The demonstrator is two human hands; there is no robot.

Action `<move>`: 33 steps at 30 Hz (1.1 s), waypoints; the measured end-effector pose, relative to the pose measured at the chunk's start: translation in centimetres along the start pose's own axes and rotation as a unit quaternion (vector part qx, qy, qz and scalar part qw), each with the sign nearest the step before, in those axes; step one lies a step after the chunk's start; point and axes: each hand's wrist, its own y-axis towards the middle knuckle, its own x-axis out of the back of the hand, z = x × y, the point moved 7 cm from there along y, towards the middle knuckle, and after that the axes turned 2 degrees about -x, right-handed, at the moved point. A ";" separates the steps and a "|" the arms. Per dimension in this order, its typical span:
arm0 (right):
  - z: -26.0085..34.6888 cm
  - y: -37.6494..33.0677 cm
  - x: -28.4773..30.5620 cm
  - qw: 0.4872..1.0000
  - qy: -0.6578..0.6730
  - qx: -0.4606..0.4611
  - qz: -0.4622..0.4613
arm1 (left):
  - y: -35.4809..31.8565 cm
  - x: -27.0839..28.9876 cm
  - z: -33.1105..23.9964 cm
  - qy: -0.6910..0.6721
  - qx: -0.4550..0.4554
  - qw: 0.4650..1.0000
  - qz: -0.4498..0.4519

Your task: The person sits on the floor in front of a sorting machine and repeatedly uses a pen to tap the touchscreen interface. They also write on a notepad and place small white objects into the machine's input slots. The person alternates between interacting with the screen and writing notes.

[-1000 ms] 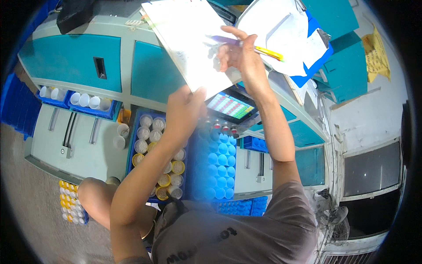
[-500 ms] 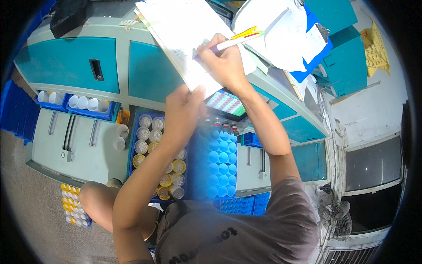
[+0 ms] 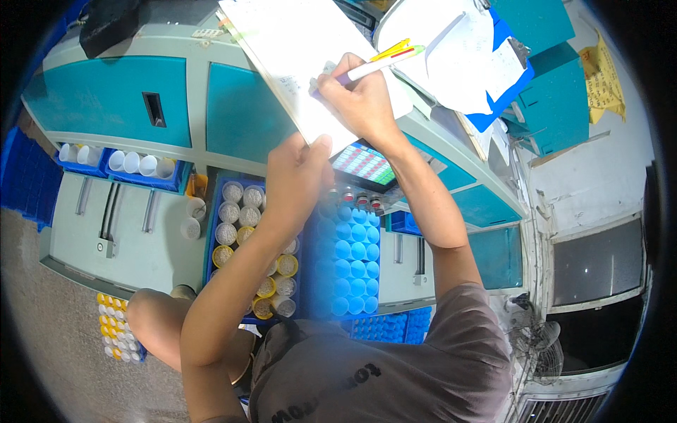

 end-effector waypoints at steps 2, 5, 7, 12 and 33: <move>0.0 0.0 0.1 1.000 -0.003 -0.005 -0.002 | 0.0 0.0 -0.1 -0.005 -0.003 1.000 -0.003; 0.1 0.0 0.0 1.000 0.006 -0.004 -0.005 | -0.1 0.1 -0.2 -0.008 -0.008 1.000 -0.004; 0.3 -0.1 -0.3 1.000 0.019 0.003 0.005 | -0.2 0.2 -0.3 -0.004 -0.008 1.000 -0.008; -0.1 -0.3 2.0 0.992 0.104 -0.039 -0.059 | 0.1 0.7 -0.6 0.029 -0.004 1.000 0.003; -14.5 -7.2 32.0 0.807 -0.577 -0.064 -0.108 | -23.6 -7.8 -17.3 0.355 -0.701 0.616 0.057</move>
